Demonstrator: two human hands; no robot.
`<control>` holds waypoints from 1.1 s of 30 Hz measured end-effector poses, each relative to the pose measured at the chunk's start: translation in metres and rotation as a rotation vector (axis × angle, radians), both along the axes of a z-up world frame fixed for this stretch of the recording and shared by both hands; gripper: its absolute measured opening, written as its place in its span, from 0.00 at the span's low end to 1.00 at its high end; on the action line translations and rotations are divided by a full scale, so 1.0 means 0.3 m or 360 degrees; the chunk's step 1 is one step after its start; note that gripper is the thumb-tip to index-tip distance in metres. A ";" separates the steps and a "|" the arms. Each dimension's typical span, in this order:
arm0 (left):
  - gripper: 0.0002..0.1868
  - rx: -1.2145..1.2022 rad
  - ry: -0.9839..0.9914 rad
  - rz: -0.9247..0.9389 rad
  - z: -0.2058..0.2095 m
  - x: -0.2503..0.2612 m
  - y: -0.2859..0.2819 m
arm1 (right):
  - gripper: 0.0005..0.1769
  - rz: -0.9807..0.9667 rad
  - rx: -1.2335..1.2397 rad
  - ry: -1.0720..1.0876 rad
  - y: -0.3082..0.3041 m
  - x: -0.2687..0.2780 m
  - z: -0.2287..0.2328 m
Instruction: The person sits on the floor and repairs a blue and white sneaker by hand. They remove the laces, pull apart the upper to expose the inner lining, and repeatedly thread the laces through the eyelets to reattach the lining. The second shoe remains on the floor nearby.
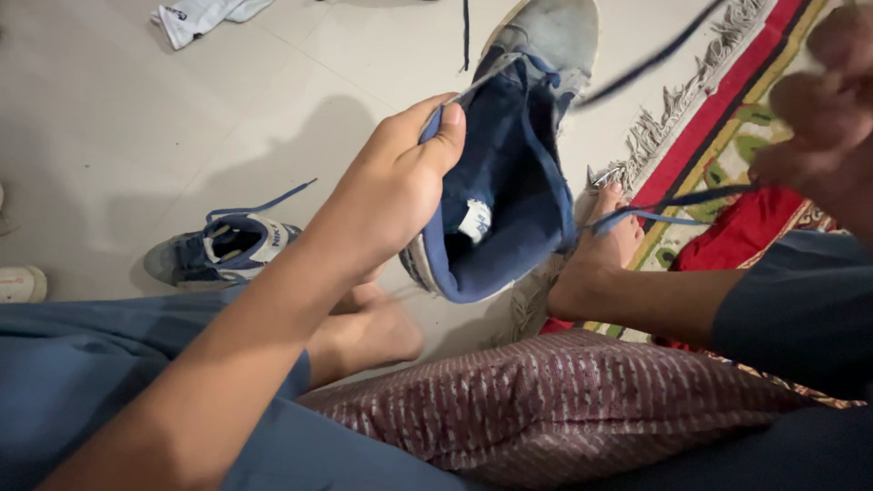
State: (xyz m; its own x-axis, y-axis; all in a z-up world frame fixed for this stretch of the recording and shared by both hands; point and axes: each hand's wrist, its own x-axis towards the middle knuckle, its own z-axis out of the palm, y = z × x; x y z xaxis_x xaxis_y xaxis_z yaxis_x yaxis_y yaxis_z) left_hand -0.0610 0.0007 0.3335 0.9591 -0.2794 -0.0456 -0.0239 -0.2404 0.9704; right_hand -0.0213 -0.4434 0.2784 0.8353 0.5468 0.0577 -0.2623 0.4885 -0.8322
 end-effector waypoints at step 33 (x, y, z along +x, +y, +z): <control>0.18 0.0091 -0.0110 0.0435 -0.014 0.158 0.186 | 0.27 -0.0327 -0.1375 -0.0564 0.276 0.042 0.164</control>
